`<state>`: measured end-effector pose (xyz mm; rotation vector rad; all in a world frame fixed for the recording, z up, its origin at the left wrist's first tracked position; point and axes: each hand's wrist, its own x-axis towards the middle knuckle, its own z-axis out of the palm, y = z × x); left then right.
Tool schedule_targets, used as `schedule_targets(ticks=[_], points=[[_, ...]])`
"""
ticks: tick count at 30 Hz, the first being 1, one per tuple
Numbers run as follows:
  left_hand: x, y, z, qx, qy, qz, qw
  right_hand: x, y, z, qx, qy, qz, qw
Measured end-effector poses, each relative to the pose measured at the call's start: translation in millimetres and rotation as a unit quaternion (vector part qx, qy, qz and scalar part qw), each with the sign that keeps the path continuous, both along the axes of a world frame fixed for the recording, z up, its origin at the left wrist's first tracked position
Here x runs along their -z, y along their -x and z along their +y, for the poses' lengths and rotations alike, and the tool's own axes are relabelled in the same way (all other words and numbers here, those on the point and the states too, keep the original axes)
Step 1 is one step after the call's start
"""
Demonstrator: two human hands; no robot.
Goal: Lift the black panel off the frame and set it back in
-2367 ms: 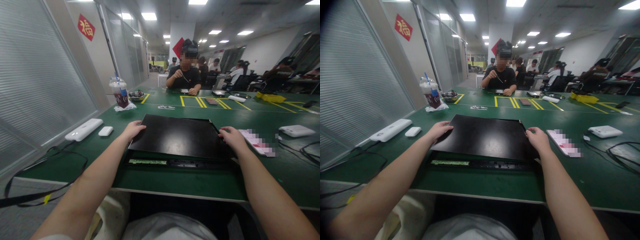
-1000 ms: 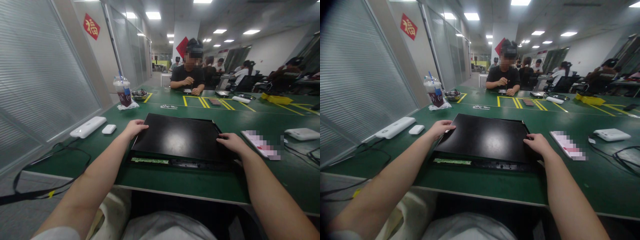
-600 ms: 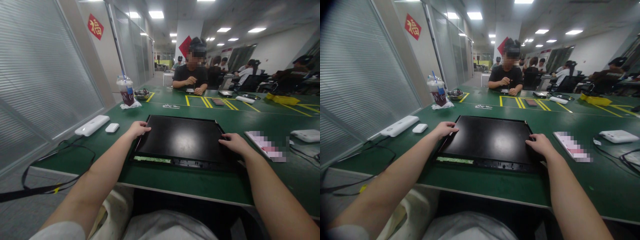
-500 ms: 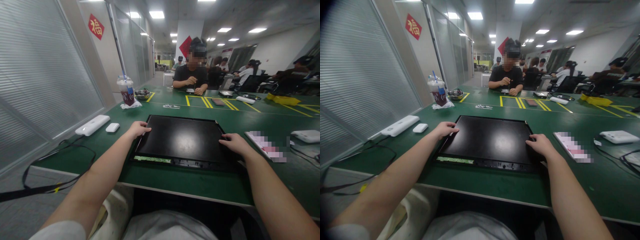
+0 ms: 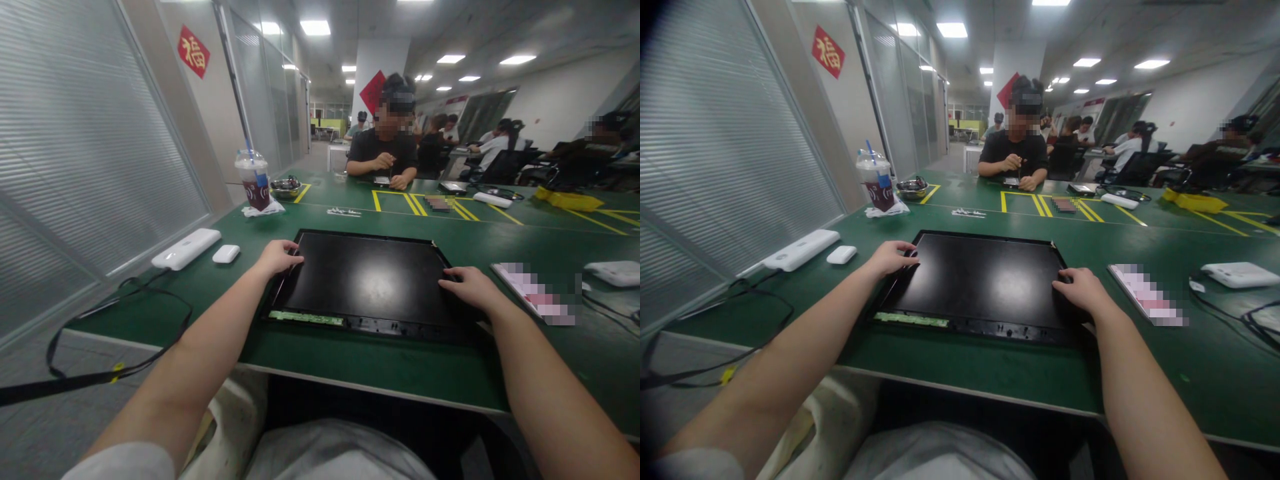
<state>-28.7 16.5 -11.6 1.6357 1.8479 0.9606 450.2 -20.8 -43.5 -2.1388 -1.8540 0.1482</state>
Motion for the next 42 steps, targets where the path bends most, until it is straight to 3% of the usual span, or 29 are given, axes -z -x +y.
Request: schedule_targets(ticks=[10,14,19,24,29,33,36,39,42], points=[[-1.5,1,3,-0.012,-0.023,0.074,0.997,2.0,-3,1,0.000,0.008,-0.006,1.000],[-0.9,2,3,-0.002,-0.007,0.162,0.987,1.6,-4,0,0.004,0.005,-0.008,1.000],[0.0,2,1,-0.036,0.035,0.251,0.967,4.3,-4,1,0.004,-0.006,-0.002,1.000],[0.6,-1,0,-0.002,0.063,0.289,0.955,5.2,-4,2,0.005,-0.011,-0.006,1.000],[1.2,0,4,-0.017,0.065,0.279,0.958,3.0,-3,1,0.002,-0.012,-0.013,1.000],[3.9,2,7,-0.009,0.024,0.184,0.983,-1.3,-1,0,0.003,0.007,-0.011,1.000],[2.9,0,7,0.000,0.018,-0.019,1.000,-4.7,1,-2,0.009,0.016,-0.015,1.000],[-4.5,-5,4,-0.043,0.029,-0.246,0.968,-5.8,1,-3,0.011,0.021,-0.014,1.000],[-14.8,-10,1,-0.075,0.050,-0.373,0.923,-4.3,0,-2,0.009,0.018,-0.012,1.000]])
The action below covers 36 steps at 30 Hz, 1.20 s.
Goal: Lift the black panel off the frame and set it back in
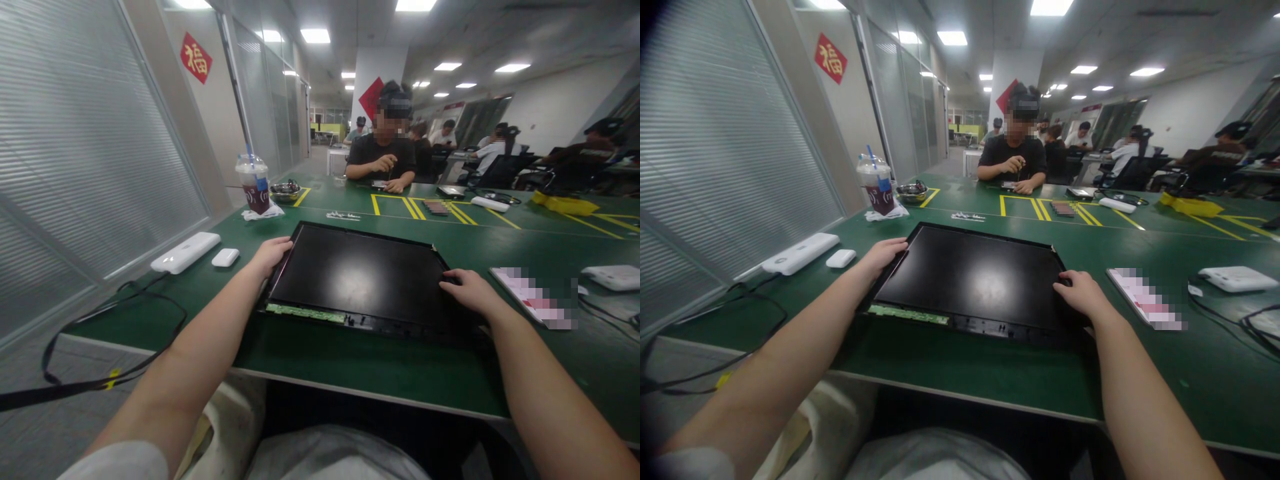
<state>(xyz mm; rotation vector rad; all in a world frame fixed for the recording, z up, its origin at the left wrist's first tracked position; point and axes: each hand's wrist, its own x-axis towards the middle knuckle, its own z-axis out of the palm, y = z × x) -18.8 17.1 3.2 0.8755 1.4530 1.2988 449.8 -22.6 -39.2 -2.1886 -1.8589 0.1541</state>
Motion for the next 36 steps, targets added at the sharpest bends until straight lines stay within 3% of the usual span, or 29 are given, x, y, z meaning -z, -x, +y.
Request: schedule_targets(ticks=[4,9,15,24,31,36], points=[[-6.8,-2,0,-0.002,0.025,-0.102,0.994,2.9,-2,1,-0.002,-0.010,-0.001,1.000],[-4.4,-1,3,0.083,0.040,-0.175,0.980,5.2,-4,3,-0.007,-0.012,-0.004,1.000],[-5.3,-3,-1,0.040,0.041,-0.106,0.993,8.5,-7,6,-0.016,-0.015,-0.010,1.000],[2.0,-4,-1,0.054,0.014,-0.137,0.989,6.5,-4,3,-0.013,-0.002,-0.016,1.000],[-1.2,-6,0,0.052,0.023,-0.143,0.988,9.9,-5,3,-0.018,-0.028,-0.010,0.999],[3.9,-6,-1,0.034,0.005,-0.090,0.995,7.4,-3,2,-0.013,-0.023,-0.012,1.000]])
